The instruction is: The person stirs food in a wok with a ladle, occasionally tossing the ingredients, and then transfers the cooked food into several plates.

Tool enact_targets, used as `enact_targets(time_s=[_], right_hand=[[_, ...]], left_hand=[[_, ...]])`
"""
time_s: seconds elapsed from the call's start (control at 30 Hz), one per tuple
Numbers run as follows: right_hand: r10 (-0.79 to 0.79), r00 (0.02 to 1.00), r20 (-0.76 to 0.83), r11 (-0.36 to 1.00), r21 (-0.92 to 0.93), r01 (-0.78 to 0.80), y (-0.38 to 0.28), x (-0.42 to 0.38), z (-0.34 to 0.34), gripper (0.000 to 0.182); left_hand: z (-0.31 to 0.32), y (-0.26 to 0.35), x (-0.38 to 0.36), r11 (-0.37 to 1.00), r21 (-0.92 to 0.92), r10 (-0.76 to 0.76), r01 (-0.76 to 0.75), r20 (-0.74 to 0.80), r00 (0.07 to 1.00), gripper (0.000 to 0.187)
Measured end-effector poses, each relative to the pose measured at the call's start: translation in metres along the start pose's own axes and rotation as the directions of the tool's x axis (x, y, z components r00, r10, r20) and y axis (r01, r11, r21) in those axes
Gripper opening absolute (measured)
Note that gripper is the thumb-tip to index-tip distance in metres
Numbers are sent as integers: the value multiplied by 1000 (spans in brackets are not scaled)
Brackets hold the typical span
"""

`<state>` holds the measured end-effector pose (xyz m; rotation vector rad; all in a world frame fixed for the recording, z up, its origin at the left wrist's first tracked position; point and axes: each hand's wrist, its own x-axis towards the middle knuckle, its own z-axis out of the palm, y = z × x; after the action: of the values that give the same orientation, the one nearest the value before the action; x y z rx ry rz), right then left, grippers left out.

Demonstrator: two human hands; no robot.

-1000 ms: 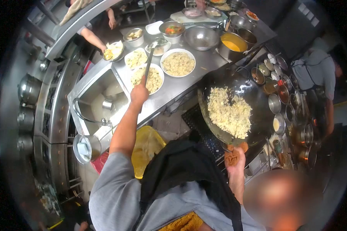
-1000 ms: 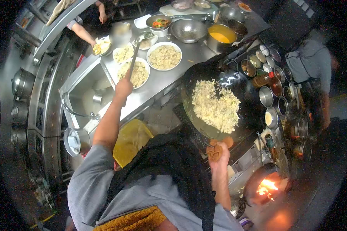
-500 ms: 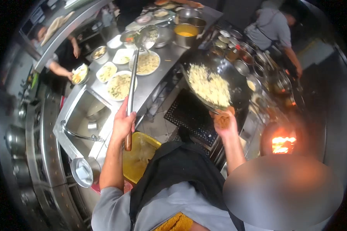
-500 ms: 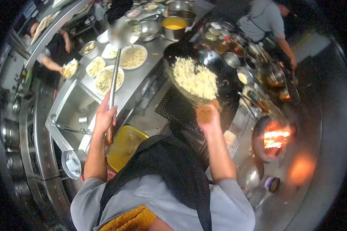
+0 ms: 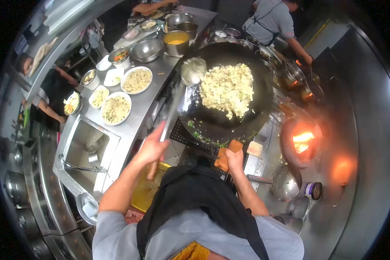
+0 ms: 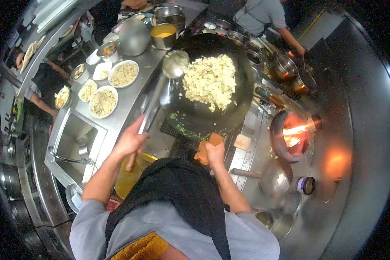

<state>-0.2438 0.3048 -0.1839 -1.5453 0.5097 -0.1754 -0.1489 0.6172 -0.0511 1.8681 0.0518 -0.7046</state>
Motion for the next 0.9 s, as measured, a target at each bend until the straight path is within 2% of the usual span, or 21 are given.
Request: enact_targets(time_s=[0.03, 0.07, 0.1, 0.13, 0.2, 0.23, 0.3, 0.33, 0.4, 0.43, 0.5, 0.63, 0.7, 0.73, 0.83, 0.9], right_hand=[[4, 1000, -6, 1000, 1, -4, 3, -1, -8, 28], [92, 996, 4, 992, 87, -92, -5, 3, -10, 26], [184, 983, 23, 968, 172, -185, -12, 6, -9, 24], [362, 927, 96, 892, 254, -375, -31, 4, -9, 21], [465, 880, 100, 815, 340, -469, 2, 9, -20, 20], [525, 844, 110, 761, 383, -524, 8, 5, -20, 19], [585, 799, 141, 700, 410, -584, 14, -1, -15, 18], [620, 766, 170, 639, 457, -619, 19, -3, -14, 17], [650, 738, 181, 611, 453, -649, 31, -1, -12, 18], [669, 720, 186, 591, 456, -666, 36, 3, -11, 19], [669, 710, 219, 596, 412, -689, 29, 10, -9, 22], [650, 685, 330, 639, 251, -727, -3, 43, 9, 27], [591, 722, 361, 697, 222, -682, -12, 65, 21, 32], [590, 717, 371, 701, 207, -683, -26, 72, 30, 33], [563, 714, 416, 708, 202, -677, -46, 97, 48, 35], [540, 716, 443, 711, 216, -670, -52, 110, 56, 38]], left_hand=[[26, -13, 13, 997, -53, -45, 49, 82, 996, 73], [46, -10, 18, 941, -319, -31, 112, 248, 968, 68], [60, -12, 20, 811, -544, 23, 214, 396, 918, 63], [67, -23, 22, 809, -539, 7, 233, 405, 914, 63], [79, -40, 34, 524, -724, -12, 449, 521, 853, 49], [78, -48, 39, 511, -732, -15, 451, 517, 856, 49], [68, -67, 37, 330, -752, -32, 570, 595, 803, 36], [64, -74, 34, 316, -759, -43, 569, 587, 808, 36], [55, -81, 29, 235, -764, -41, 601, 610, 791, 33], [52, -84, 27, 225, -771, -52, 596, 601, 797, 33], [47, -87, 23, 96, -798, -11, 595, 597, 802, 31], [29, -74, 9, 20, -885, -24, 466, 466, 885, 36], [12, -63, 2, 34, -938, -17, 344, 343, 939, 44], [1, -52, -1, 63, -962, -54, 266, 263, 963, 53], [-29, -49, 1, 170, -984, -155, 62, 35, 987, 61], [-53, -50, 10, 241, -969, -76, -61, -81, 994, 62]])
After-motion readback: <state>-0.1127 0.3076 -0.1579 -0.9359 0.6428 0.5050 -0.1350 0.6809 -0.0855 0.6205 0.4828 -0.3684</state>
